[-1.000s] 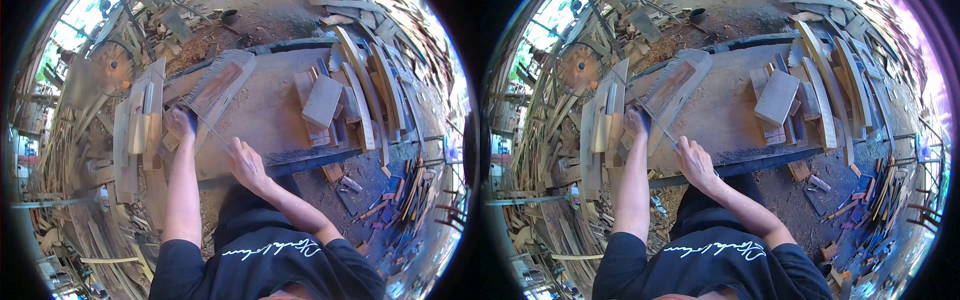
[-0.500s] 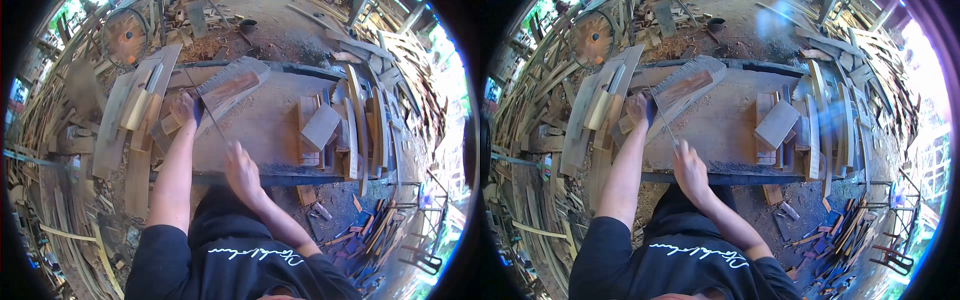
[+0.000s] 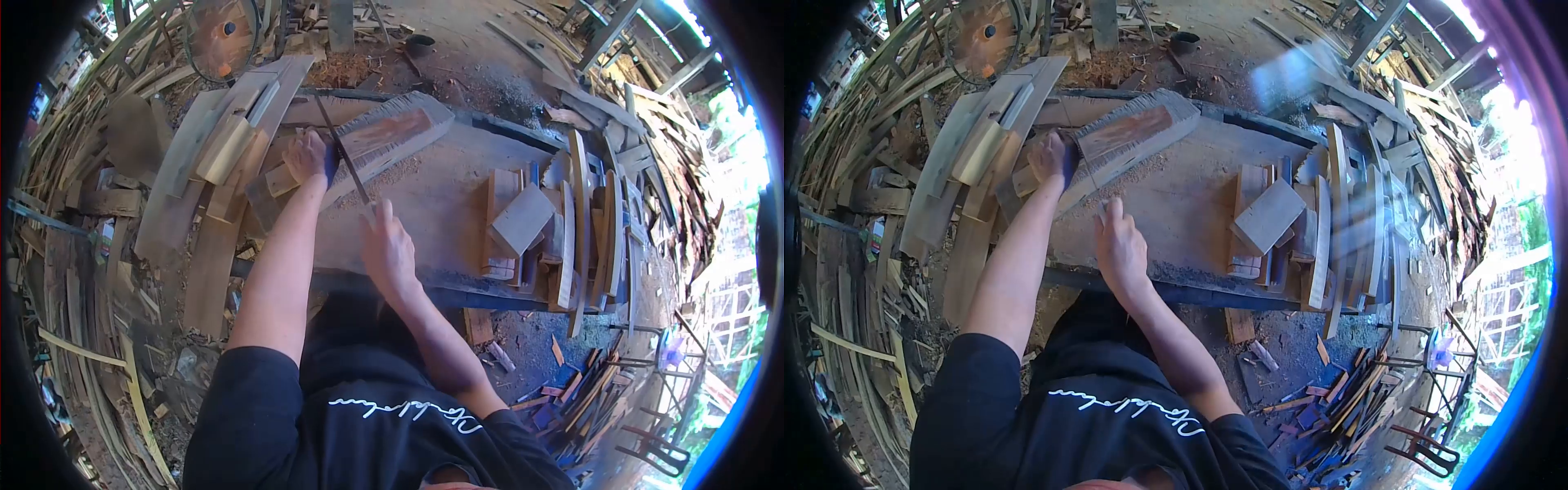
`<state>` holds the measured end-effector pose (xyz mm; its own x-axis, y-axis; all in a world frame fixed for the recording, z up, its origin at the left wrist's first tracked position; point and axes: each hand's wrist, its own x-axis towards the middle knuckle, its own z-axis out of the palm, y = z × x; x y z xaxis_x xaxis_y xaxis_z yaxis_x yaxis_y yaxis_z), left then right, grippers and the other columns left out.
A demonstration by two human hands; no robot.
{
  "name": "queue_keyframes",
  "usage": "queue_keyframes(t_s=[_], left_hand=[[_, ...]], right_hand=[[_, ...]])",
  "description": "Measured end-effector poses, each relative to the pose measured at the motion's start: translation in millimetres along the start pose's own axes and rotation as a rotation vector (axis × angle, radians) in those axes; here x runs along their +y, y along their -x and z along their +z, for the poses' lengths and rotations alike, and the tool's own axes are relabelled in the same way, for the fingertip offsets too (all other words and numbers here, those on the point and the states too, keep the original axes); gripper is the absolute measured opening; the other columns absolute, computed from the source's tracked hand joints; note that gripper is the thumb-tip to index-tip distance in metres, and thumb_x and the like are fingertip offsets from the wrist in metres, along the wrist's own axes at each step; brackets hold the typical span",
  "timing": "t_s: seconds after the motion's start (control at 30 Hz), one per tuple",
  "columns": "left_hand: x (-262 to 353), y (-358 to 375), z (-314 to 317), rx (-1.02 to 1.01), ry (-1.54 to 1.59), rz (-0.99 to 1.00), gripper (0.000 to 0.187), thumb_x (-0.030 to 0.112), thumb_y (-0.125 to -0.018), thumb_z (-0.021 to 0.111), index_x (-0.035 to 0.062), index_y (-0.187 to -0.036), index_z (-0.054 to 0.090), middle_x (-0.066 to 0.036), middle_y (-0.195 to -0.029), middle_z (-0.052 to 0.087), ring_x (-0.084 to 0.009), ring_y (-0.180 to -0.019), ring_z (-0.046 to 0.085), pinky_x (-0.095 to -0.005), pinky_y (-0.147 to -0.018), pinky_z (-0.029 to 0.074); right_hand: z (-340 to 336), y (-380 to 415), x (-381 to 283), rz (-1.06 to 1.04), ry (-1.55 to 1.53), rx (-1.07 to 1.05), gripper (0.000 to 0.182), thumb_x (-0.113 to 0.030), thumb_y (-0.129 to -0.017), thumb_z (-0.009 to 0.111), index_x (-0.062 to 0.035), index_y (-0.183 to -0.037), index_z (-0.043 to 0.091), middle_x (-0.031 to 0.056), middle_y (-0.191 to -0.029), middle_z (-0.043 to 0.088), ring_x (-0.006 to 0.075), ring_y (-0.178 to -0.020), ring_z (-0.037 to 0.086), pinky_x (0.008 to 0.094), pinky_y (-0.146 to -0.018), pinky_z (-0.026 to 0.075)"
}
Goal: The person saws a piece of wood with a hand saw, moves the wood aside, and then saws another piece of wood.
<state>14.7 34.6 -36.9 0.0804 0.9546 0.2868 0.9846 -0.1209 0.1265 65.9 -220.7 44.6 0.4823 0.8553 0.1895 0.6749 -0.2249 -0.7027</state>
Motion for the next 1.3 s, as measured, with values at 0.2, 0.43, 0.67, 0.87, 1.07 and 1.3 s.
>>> queue_keyframes(t_s=[0.2, 0.43, 0.67, 0.87, 1.07, 1.3], left_hand=[[16, 10, -28, -0.008, 0.024, -0.038, 0.033, 0.033, -0.097, 0.039, 0.017, -0.105, 0.067, -0.004, -0.106, 0.07, -0.0221, -0.112, 0.057, -0.0422, -0.098, 0.037], [14, 13, -28, 0.029, 0.101, -0.001, 0.036, 0.033, -0.095, 0.039, 0.016, -0.105, 0.069, -0.011, -0.107, 0.07, -0.0251, -0.112, 0.058, -0.0423, -0.095, 0.038], [18, 1, -23, 0.085, 0.195, -0.16, 0.04, 0.023, -0.092, 0.038, 0.0112, -0.081, 0.075, -0.012, -0.091, 0.073, -0.0272, -0.099, 0.064, -0.0408, -0.087, 0.042], [13, 2, -13, 0.072, 0.213, -0.046, 0.039, 0.024, -0.093, 0.038, 0.0091, -0.086, 0.073, -0.012, -0.093, 0.072, -0.0278, -0.1, 0.063, -0.0427, -0.088, 0.042], [23, 11, -37, 0.026, 0.208, -0.043, 0.032, 0.026, -0.092, 0.043, 0.0111, -0.09, 0.071, -0.012, -0.102, 0.071, -0.0266, -0.107, 0.06, -0.0416, -0.09, 0.041], [23, 15, -20, 0.068, 0.219, -0.025, 0.029, 0.025, -0.091, 0.046, 0.0118, -0.093, 0.072, -0.01, -0.103, 0.07, -0.0256, -0.109, 0.058, -0.0404, -0.093, 0.039]], right_hand=[[-12, 6, -11, 0.012, -0.06, -0.019, 0.025, -0.014, -0.094, 0.06, -0.0018, -0.107, 0.042, 0.0293, -0.084, 0.063, 0.0508, -0.08, 0.062, 0.0549, -0.067, 0.05], [16, -19, -13, -0.008, 0.128, -0.007, 0.026, -0.02, -0.096, 0.058, -0.003, -0.108, 0.043, 0.0282, -0.086, 0.063, 0.0488, -0.075, 0.064, 0.0548, -0.064, 0.053], [-41, 52, -4, 0.04, 0.039, -0.052, 0.023, -0.017, -0.095, 0.06, -0.0025, -0.106, 0.045, 0.0268, -0.088, 0.064, 0.0472, -0.083, 0.065, 0.0526, -0.067, 0.053], [0, 1, 0, 0.016, 0.029, -0.018, 0.024, -0.019, -0.096, 0.059, -0.0024, -0.105, 0.044, 0.0268, -0.084, 0.064, 0.0476, -0.08, 0.065, 0.0536, -0.065, 0.052], [-12, 4, -9, 0.062, -0.009, -0.062, 0.024, -0.019, -0.096, 0.059, -0.0023, -0.104, 0.042, 0.0269, -0.084, 0.064, 0.048, -0.078, 0.064, 0.0548, -0.065, 0.051], [18, -28, -3, -0.047, 0.071, 0.038, 0.025, -0.019, -0.097, 0.058, -0.0023, -0.104, 0.042, 0.0272, -0.081, 0.063, 0.0487, -0.075, 0.063, 0.0539, -0.062, 0.05]])
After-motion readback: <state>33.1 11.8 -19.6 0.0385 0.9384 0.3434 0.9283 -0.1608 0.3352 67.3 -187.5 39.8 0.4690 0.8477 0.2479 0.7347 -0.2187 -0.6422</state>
